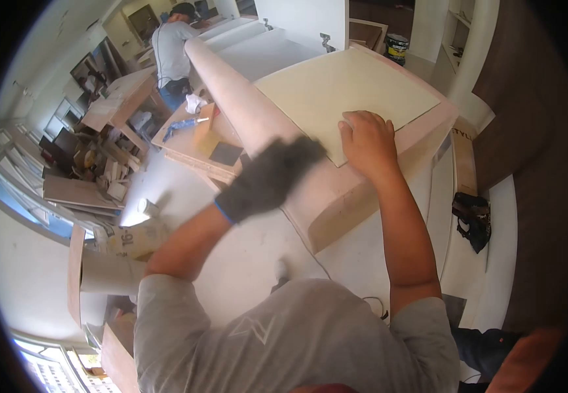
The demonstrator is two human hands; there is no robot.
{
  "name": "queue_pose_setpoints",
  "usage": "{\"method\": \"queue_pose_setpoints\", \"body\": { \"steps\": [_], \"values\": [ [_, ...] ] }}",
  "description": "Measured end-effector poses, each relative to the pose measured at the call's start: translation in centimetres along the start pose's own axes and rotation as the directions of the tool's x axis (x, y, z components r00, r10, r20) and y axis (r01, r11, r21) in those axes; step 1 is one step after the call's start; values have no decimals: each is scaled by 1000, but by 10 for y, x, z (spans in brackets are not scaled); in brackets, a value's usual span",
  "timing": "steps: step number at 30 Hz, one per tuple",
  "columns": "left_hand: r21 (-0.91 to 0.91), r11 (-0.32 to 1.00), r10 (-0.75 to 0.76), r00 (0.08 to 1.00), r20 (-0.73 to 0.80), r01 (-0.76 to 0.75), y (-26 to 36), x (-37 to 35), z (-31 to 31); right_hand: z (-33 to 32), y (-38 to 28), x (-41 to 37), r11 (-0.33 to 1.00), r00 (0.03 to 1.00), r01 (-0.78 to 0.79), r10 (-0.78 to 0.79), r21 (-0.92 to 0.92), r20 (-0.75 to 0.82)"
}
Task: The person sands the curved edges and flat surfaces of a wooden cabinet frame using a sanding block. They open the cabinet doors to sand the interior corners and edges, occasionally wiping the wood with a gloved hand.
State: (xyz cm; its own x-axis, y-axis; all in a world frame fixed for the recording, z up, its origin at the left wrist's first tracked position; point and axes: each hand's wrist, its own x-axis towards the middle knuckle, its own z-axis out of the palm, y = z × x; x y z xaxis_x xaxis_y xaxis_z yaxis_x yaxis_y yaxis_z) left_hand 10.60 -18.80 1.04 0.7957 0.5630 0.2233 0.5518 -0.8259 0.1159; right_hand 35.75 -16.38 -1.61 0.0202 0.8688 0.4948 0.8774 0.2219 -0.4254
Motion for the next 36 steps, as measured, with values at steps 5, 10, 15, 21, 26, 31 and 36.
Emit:
{"method": "queue_pose_setpoints", "body": {
  "steps": [5, 10, 15, 21, 26, 31, 36],
  "values": [
    [125, 975, 190, 980, -65, -181, 46, -6, 0, -9, -6, 7, 999, 995, -44, 46, -23, 86],
    [132, 991, -22, 1000, 8, 21, 8, -5, -4, -1, -2, 0, 1000, 998, -29, 30, -5, 52],
    [-34, 994, -101, 991, 89, 104, -3, -4, -6, -4, -4, 2, 999, 997, -14, 17, -40, 70],
    [181, 971, 175, 979, -107, -154, 57, -17, 4, -8, -8, 2, 996, 997, -2, 9, -93, 79],
    [13, 999, 53, 991, -119, -52, 32, -31, -4, -32, -27, 23, 963, 919, 18, 91, -270, 385],
    [-62, 990, -139, 971, -195, 129, -13, -31, 15, -15, -56, 115, 951, 755, 251, -77, -179, 651],
    [-174, 984, -97, 912, -399, 29, -74, -14, 24, 103, -59, 205, 925, 794, 377, -343, 36, 501]
  ]
}}
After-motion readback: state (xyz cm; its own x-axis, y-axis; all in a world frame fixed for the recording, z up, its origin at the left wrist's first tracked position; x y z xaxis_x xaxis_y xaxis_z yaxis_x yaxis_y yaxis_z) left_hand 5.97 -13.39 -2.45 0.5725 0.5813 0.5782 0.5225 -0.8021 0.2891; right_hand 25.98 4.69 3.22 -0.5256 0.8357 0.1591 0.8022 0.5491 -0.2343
